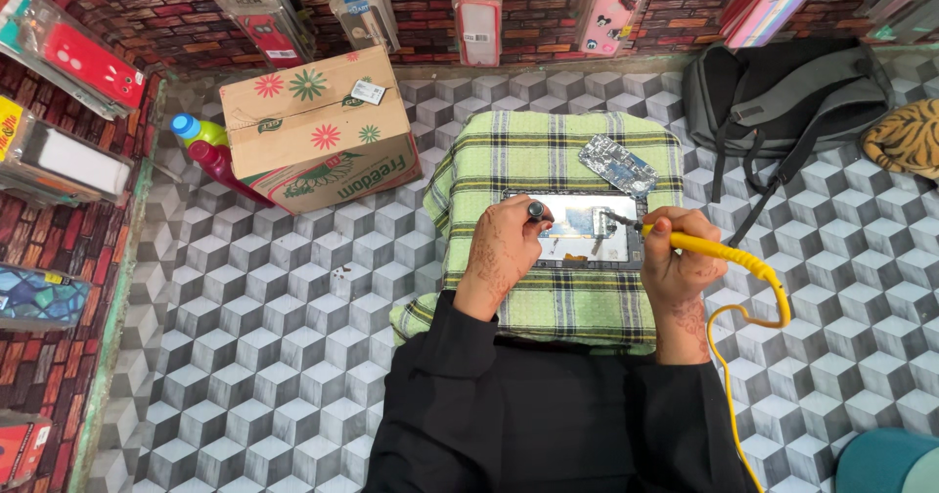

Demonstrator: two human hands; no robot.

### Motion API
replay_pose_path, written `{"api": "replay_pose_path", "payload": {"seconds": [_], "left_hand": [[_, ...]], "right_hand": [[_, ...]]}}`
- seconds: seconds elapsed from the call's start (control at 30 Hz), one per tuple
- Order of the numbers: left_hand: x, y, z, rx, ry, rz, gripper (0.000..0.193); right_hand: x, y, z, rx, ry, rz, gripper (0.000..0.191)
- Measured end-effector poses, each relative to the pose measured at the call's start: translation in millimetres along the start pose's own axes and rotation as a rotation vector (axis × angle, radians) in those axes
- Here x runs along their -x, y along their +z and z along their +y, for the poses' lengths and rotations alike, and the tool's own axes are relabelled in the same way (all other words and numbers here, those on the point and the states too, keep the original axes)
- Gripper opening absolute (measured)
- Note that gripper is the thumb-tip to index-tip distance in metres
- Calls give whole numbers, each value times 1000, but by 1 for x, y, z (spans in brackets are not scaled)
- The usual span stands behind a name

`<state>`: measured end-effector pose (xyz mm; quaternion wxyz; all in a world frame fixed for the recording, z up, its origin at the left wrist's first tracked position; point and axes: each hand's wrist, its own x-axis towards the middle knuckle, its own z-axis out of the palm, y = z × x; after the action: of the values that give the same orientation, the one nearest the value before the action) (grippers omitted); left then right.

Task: The person uses a soldering iron and a small tool to work on a disassembled electronic device placed on a plaid cloth. They repeatedly apply heat and manipulate components on the device's internal circuitry.

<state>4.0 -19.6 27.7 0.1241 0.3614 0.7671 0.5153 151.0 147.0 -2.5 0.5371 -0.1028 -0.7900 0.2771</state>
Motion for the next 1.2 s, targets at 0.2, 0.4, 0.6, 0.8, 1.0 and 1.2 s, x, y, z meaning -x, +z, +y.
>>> {"api": "replay_pose_path", "payload": {"seconds": [0.2,0.4,0.6,0.8,1.0,1.2], "left_hand": [[-1,0,0,-5,-13,-11,12],[0,1,-1,-24,-26,-17,11],[-2,3,-3,-9,-44,-26,10],[-1,2,-3,-11,-35,-24,11],[-1,2,-3,-31,-21,-18,11],[-1,2,-3,-39,-17,-19,11]], "right_hand": [[-1,-1,0,17,-8,5,13],[-1,2,1,-16,-44,10,14],[-2,1,2,-14,-48,6,14],[-2,0,1,11,-36,4,13],[-1,1,1,-13,-18,-1,14],[-2,-2,1,37,-28,-5,12]]}}
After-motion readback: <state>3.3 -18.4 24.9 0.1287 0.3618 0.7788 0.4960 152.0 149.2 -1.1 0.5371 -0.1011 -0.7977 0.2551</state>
